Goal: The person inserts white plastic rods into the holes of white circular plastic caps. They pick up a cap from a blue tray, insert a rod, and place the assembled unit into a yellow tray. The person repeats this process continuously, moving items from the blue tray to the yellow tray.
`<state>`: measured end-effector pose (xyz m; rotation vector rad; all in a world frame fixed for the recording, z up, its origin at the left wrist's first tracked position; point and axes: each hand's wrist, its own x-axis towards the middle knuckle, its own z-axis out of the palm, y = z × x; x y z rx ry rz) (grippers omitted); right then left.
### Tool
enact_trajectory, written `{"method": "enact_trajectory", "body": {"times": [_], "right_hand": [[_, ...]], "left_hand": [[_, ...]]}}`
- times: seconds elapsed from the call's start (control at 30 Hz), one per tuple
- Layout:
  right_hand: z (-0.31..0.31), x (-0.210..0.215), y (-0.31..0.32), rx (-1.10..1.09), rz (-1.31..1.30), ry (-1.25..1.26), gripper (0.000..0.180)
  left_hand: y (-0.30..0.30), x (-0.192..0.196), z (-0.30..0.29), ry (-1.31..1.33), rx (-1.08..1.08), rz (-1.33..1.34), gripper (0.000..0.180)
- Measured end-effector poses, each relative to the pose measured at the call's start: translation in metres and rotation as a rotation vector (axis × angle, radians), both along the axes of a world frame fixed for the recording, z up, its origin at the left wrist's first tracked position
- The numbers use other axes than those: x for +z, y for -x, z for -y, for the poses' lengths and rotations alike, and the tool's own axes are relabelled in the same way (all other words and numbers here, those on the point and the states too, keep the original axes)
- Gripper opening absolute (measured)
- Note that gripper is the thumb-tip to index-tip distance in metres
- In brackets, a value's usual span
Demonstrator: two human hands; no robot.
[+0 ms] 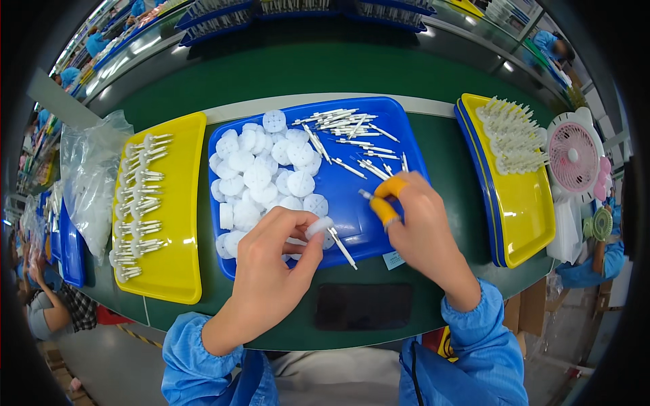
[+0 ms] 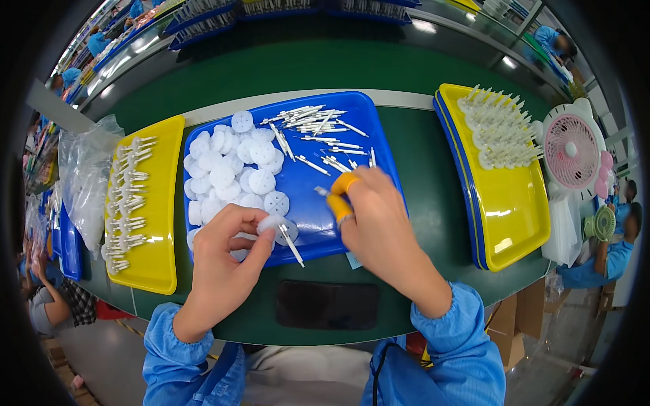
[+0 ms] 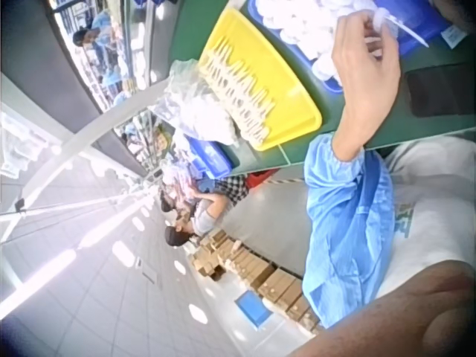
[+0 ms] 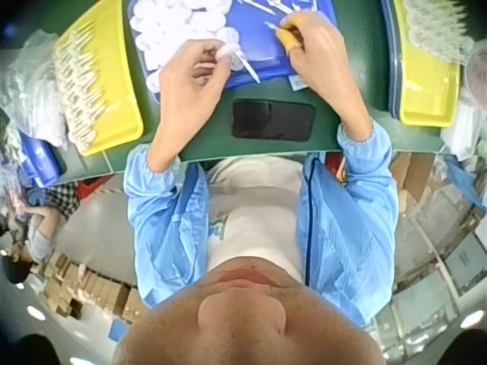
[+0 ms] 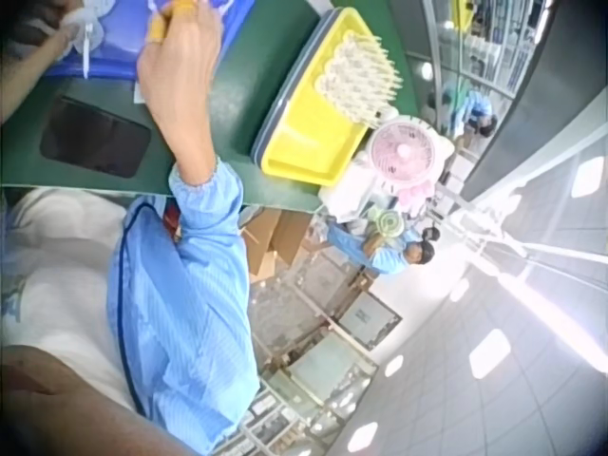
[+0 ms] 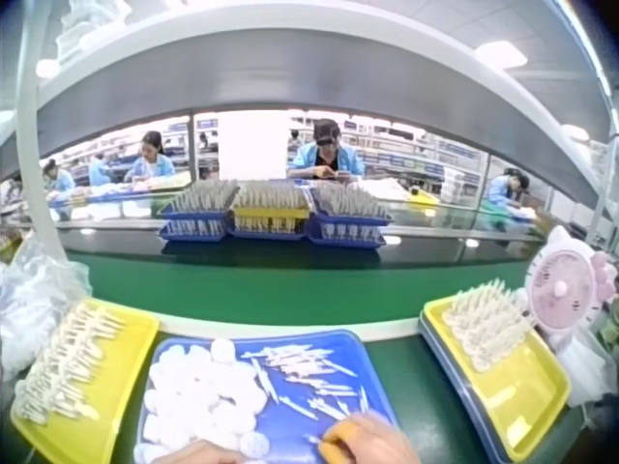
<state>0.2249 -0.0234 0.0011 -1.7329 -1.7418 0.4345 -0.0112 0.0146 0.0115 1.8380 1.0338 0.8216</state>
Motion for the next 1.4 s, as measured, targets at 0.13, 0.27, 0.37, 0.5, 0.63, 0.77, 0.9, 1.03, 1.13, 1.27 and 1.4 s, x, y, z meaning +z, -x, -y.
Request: {"method": "enact_trajectory", "body": {"times": [0.13,0.27,0.37,0.5,0.63,0.77,0.9,1.03,1.13,1.27,1.4], "right_hand": [[0.019,0.025,0.022,0.229,-0.294,0.043,0.039],[0.020,0.021,0.021,0.402,-0.130,-0.046,0.053],[0.019,0.020,0.019,0.399,-0.070,-0.040,0.052],[0.016,0.015,0.017,0.366,-0.053,-0.030,0.049],[0.015,0.013,0.025,0.351,-0.031,-0.079,0.044],[0.019,0.008,0.034,0.355,-0.048,-0.085,0.038],[0.023,0.011,0.040,0.283,-0.126,-0.146,0.034],[0.026,0.007,0.047,0.225,-0.150,-0.235,0.039],[0.025,0.006,0.051,0.200,-0.140,-0.184,0.037],[0.020,0.010,0.049,0.180,-0.249,-0.039,0.021],[-0.013,0.005,0.022,0.163,-0.121,-0.114,0.026]], "left_hand": [[-0.002,0.001,0.001,0.002,0.017,0.023,0.015],[-0.004,0.002,0.001,-0.072,0.005,-0.003,0.016],[-0.004,0.001,0.001,-0.105,0.004,-0.025,0.018],[-0.004,-0.001,0.002,-0.088,0.029,-0.035,0.019],[-0.004,-0.003,0.003,-0.086,0.023,-0.047,0.018],[-0.007,-0.006,0.003,-0.173,0.012,-0.024,0.018],[-0.005,-0.003,0.007,-0.206,0.011,-0.058,0.018],[-0.002,-0.002,0.012,-0.197,-0.005,-0.073,0.020],[-0.002,-0.005,0.015,-0.195,-0.008,-0.119,0.022],[-0.003,-0.012,0.015,-0.258,0.004,-0.091,0.024],[-0.005,-0.007,0.004,-0.296,0.098,-0.048,0.021]]}}
